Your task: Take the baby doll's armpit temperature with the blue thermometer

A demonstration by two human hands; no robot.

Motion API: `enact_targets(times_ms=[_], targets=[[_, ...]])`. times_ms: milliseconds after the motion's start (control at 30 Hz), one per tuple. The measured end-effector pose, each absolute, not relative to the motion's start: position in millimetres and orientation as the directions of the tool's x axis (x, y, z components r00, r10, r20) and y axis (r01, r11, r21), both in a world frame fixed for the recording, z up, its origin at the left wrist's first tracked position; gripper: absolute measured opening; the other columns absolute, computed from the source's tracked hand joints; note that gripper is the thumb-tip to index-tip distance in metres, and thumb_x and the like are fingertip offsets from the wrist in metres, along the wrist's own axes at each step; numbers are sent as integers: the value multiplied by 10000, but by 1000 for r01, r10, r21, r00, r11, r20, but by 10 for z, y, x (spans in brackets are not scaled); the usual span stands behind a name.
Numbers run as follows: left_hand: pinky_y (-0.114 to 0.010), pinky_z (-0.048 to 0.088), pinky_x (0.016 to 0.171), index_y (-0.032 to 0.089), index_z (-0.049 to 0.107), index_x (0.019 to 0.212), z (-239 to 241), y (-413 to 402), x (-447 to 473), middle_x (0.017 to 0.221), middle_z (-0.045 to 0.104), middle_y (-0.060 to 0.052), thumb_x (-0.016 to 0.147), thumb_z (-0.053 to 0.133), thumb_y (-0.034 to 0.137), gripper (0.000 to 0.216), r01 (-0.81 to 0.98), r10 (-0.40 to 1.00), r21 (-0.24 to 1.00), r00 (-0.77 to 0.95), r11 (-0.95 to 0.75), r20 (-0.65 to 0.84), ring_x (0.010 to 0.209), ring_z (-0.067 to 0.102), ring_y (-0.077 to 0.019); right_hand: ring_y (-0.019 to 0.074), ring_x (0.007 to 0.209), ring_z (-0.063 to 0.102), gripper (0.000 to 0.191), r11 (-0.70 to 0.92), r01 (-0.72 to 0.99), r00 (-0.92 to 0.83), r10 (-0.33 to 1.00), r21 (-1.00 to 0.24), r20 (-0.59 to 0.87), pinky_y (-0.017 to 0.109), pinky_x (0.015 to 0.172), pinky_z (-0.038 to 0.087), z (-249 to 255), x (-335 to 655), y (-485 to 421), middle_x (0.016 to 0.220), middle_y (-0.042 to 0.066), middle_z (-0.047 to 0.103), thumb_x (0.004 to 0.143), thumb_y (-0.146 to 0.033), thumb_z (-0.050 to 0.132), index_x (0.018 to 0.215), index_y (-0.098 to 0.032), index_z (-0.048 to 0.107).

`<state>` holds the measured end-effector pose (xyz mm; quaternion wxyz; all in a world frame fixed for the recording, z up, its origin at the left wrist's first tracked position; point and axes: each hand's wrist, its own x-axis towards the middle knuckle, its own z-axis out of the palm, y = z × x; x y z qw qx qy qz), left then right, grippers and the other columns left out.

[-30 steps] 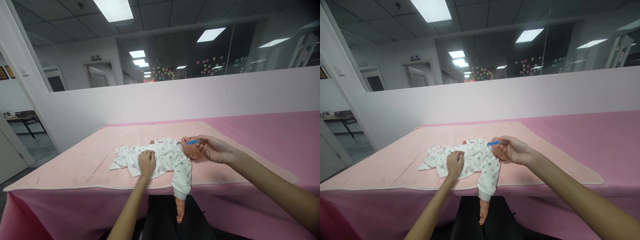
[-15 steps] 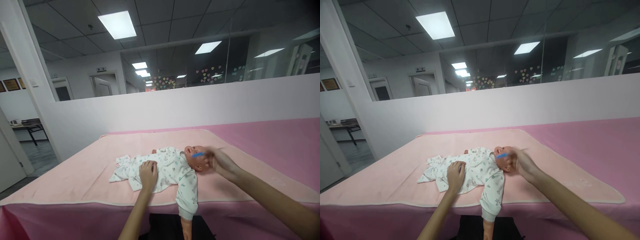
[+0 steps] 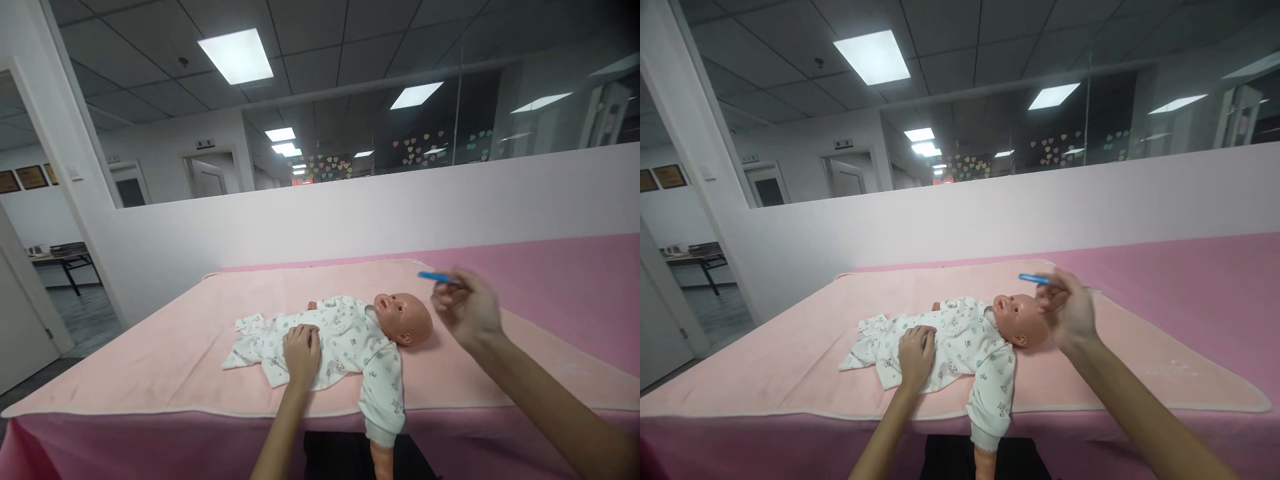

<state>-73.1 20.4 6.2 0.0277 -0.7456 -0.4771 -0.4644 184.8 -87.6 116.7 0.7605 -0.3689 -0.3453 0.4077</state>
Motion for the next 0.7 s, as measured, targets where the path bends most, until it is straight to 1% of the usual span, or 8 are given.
enact_targets(times_ms=[133, 267, 300, 400, 500, 600, 633, 700], targets=[[-336, 369, 757, 224, 622, 793, 69, 209, -734, 841, 644, -20, 840, 401, 222, 225, 735, 686, 404, 113, -545, 719, 839, 544, -191, 101, 405, 496, 102, 128, -288, 278, 959, -949, 45, 213, 368, 400, 1096, 1951, -808, 517, 5, 585, 724, -266, 597, 677, -182, 567], [-334, 362, 752, 216, 619, 791, 63, 214, -733, 834, 641, -15, 841, 402, 219, 223, 736, 687, 407, 108, -541, 718, 812, 534, -180, 57, 319, 373, 195, 372, -373, 330, 909, -850, 253, 180, 307, 306, 1158, 2046, -756, 413, -50, 474, 758, -316, 551, 603, -202, 517], [-334, 360, 756, 214, 619, 792, 62, 213, -731, 834, 641, -14, 843, 400, 215, 225, 733, 687, 408, 109, -544, 719, 811, 533, -178, 56, 306, 353, 221, 373, -349, 304, 913, -859, 272, 183, 296, 284, 1168, 2032, -755, 395, -58, 448, 761, -331, 553, 589, -201, 505], [-333, 357, 764, 214, 617, 797, 63, 207, -723, 837, 643, -6, 845, 395, 204, 227, 731, 688, 413, 105, -543, 718, 817, 530, -174, 53, 306, 359, 222, 287, -295, 198, 952, -911, 235, 182, 292, 272, 1170, 1935, -780, 408, -57, 465, 722, -325, 622, 592, -181, 515], [-328, 358, 760, 221, 614, 795, 66, 203, -717, 832, 645, 4, 843, 403, 200, 218, 737, 693, 413, 104, -536, 714, 818, 530, -172, 21, 288, 307, 237, 278, -389, 141, 960, -878, 241, 161, 286, 250, 1154, 1880, -833, 413, -65, 473, 697, -323, 649, 560, -176, 522], [-327, 354, 763, 220, 614, 789, 67, 202, -714, 832, 645, 2, 841, 406, 197, 216, 735, 691, 411, 107, -539, 715, 820, 531, -172, 49, 323, 399, 230, 71, -285, 26, 997, -956, 66, 178, 311, 307, 1094, 1922, -902, 435, -28, 525, 703, -340, 651, 574, -169, 566], [-328, 352, 764, 219, 614, 789, 66, 203, -713, 833, 645, 2, 842, 405, 196, 217, 734, 691, 413, 106, -540, 715, 821, 530, -172, 62, 337, 424, 224, 13, -242, 20, 1000, -970, 9, 187, 319, 322, 1062, 1952, -927, 443, -18, 537, 702, -347, 653, 590, -166, 581], [-329, 347, 769, 219, 614, 790, 64, 207, -710, 834, 646, 3, 844, 405, 194, 218, 731, 691, 416, 103, -541, 716, 823, 528, -171, 48, 302, 366, 243, 75, -288, 124, 991, -955, 40, 186, 299, 293, 994, 2017, -977, 407, -46, 492, 700, -389, 646, 599, -178, 582]])
